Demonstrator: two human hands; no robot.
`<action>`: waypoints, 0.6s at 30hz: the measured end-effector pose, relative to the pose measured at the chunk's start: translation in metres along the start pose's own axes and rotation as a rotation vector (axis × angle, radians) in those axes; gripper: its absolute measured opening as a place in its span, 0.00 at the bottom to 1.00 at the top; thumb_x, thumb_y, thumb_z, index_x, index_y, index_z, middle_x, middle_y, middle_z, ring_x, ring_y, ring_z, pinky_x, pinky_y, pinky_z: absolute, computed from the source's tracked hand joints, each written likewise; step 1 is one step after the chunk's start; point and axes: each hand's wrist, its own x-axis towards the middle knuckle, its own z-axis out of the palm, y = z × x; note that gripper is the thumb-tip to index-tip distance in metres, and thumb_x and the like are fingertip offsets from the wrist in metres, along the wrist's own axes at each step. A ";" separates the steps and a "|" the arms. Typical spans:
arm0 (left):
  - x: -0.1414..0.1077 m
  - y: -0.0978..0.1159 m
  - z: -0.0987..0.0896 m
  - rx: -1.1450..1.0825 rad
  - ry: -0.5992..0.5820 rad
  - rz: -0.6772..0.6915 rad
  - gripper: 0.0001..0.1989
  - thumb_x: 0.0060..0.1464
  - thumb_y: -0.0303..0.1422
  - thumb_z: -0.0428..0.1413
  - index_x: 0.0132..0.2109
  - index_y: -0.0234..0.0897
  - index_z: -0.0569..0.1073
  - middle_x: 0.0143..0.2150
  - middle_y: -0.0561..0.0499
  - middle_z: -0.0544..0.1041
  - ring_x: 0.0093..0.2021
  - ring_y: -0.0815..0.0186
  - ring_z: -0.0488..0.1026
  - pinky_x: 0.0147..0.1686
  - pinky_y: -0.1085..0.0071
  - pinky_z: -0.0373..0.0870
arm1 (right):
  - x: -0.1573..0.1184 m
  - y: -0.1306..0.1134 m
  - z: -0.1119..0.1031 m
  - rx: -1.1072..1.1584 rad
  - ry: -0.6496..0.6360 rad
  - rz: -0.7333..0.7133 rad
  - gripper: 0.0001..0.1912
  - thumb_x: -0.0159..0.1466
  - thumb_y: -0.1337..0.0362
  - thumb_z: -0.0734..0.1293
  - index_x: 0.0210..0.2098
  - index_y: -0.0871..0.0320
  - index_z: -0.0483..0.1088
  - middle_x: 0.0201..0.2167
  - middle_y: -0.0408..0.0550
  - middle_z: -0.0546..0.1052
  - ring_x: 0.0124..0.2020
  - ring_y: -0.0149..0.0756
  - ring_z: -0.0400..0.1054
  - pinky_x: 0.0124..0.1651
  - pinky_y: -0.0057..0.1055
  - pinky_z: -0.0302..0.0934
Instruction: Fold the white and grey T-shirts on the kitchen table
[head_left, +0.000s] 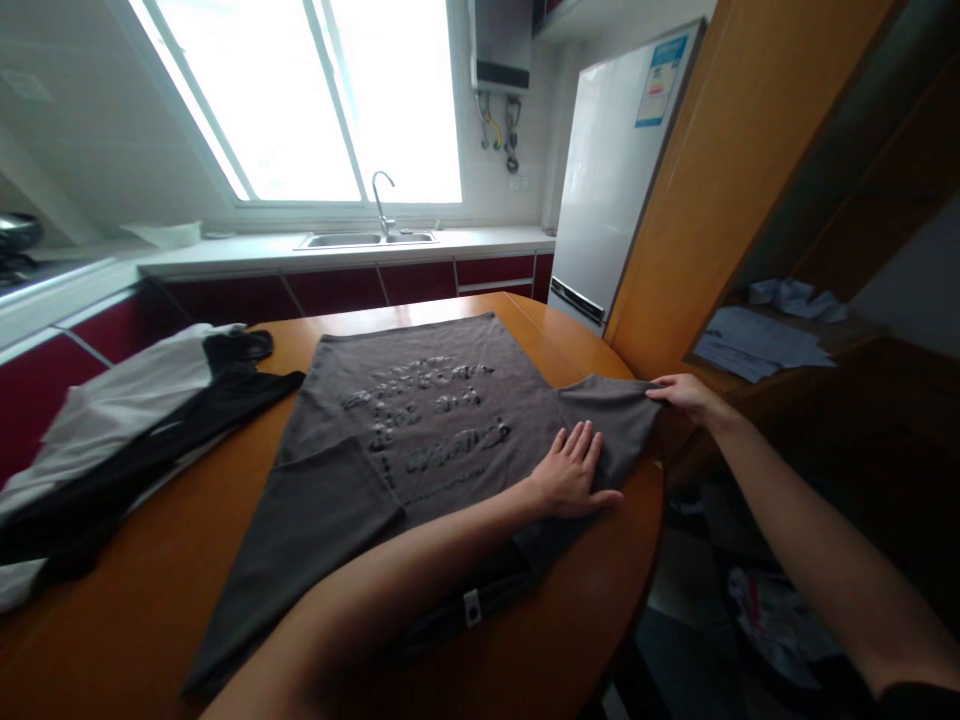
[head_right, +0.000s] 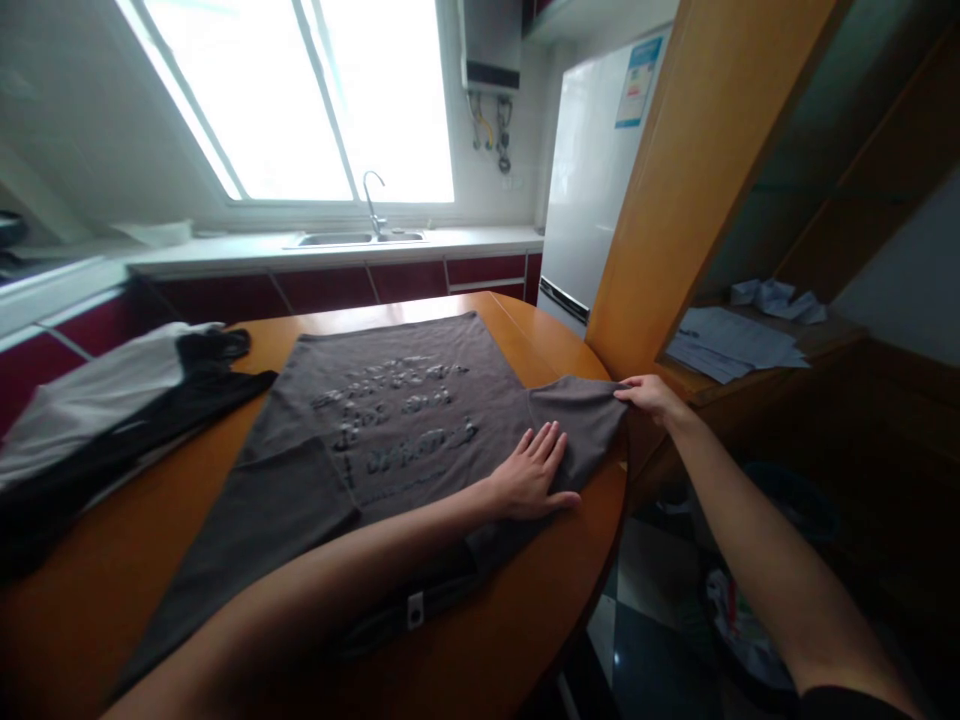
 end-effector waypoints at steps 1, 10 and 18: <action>0.000 -0.001 -0.001 -0.046 0.009 0.013 0.51 0.61 0.62 0.43 0.73 0.22 0.44 0.75 0.30 0.37 0.75 0.48 0.32 0.71 0.51 0.34 | -0.002 -0.004 0.000 -0.002 0.005 -0.011 0.08 0.52 0.71 0.74 0.33 0.64 0.77 0.24 0.48 0.79 0.22 0.30 0.70 0.23 0.22 0.65; 0.026 -0.046 -0.052 -1.065 0.363 -0.551 0.27 0.66 0.48 0.48 0.65 0.37 0.65 0.64 0.38 0.69 0.61 0.53 0.70 0.59 0.56 0.68 | -0.054 -0.072 0.041 -0.270 0.070 -0.476 0.09 0.52 0.72 0.69 0.32 0.64 0.79 0.29 0.50 0.81 0.30 0.35 0.74 0.31 0.24 0.65; 0.003 -0.069 -0.076 -1.697 0.291 -0.683 0.34 0.63 0.55 0.48 0.65 0.36 0.64 0.51 0.40 0.79 0.39 0.58 0.80 0.38 0.63 0.78 | -0.104 -0.092 0.121 -0.235 -0.446 -0.674 0.11 0.60 0.60 0.70 0.38 0.61 0.80 0.30 0.49 0.82 0.30 0.36 0.75 0.29 0.26 0.67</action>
